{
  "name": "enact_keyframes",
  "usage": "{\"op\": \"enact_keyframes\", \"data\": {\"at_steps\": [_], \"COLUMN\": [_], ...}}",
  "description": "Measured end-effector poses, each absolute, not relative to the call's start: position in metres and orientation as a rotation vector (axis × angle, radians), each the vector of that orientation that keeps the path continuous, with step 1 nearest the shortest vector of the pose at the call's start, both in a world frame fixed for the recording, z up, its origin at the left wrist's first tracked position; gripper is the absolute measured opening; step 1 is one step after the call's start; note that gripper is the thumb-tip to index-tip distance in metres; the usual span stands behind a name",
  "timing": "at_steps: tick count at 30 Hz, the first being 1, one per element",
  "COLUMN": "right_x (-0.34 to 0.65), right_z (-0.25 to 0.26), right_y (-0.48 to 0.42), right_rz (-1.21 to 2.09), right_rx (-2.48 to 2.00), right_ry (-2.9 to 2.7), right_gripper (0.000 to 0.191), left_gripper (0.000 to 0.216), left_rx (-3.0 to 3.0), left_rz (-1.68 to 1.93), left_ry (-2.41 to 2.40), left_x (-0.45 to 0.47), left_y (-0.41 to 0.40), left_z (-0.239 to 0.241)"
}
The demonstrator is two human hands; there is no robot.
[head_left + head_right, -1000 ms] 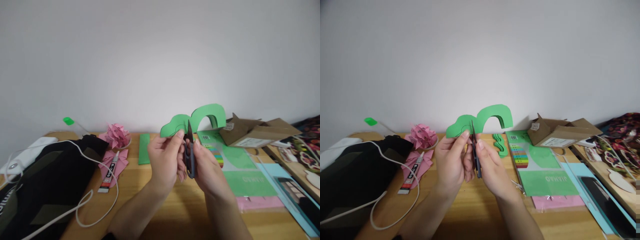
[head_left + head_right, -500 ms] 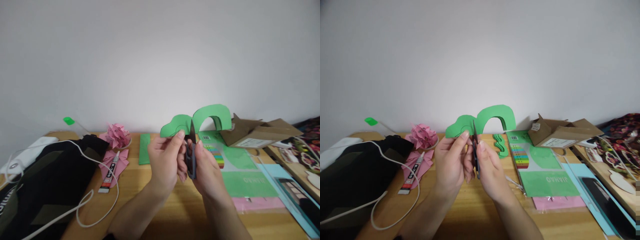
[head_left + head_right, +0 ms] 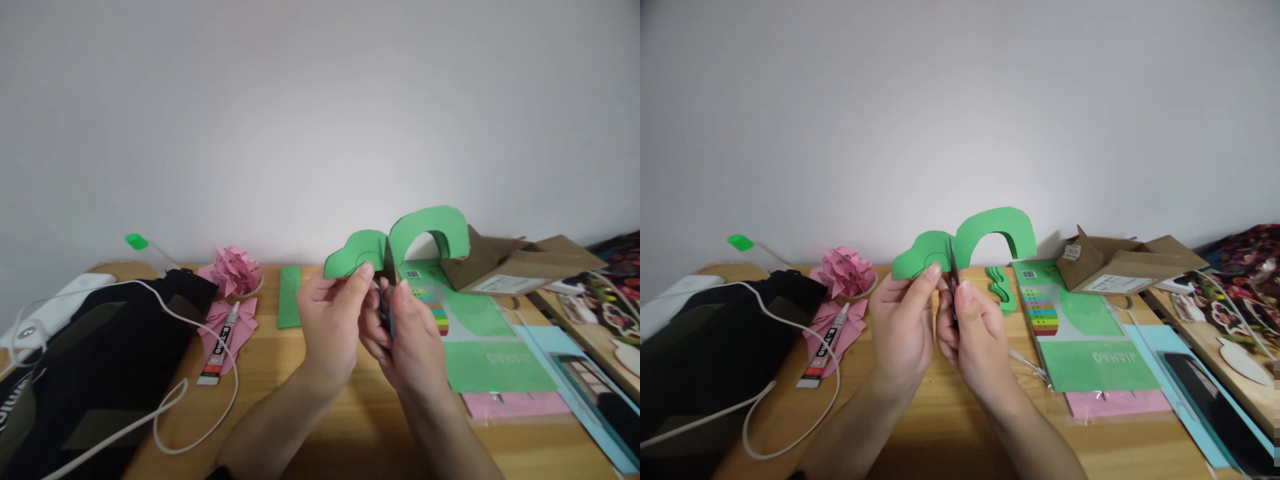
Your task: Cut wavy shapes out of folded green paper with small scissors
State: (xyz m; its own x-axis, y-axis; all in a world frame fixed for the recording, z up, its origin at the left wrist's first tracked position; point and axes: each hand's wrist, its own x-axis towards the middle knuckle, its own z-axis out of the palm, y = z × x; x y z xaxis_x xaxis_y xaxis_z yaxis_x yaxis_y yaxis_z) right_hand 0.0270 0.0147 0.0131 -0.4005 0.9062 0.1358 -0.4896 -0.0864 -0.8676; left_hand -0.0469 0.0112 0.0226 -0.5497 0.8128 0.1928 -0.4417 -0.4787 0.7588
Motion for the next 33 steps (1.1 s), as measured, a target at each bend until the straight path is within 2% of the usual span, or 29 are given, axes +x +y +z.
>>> {"op": "enact_keyframes", "data": {"at_steps": [5,22,33], "right_x": [0.028,0.037,0.042], "right_z": [0.012,0.014,0.015], "right_y": [0.014,0.012,0.013], "right_rz": [1.708,1.703,1.742], "right_rx": [-0.553,-0.510,-0.485], "right_ry": [-1.092,-1.176,-1.209], "right_gripper": [0.041,0.040,0.037], "left_gripper": [0.021,0.008,0.013], "left_rx": [0.747,0.839,0.866], "left_rz": [2.064,2.142,2.104], "left_ry": [0.844,0.796,0.768], "left_x": [-0.047,-0.051,-0.055], "left_y": [0.010,0.007,0.005], "left_z": [0.022,0.022,0.025]}}
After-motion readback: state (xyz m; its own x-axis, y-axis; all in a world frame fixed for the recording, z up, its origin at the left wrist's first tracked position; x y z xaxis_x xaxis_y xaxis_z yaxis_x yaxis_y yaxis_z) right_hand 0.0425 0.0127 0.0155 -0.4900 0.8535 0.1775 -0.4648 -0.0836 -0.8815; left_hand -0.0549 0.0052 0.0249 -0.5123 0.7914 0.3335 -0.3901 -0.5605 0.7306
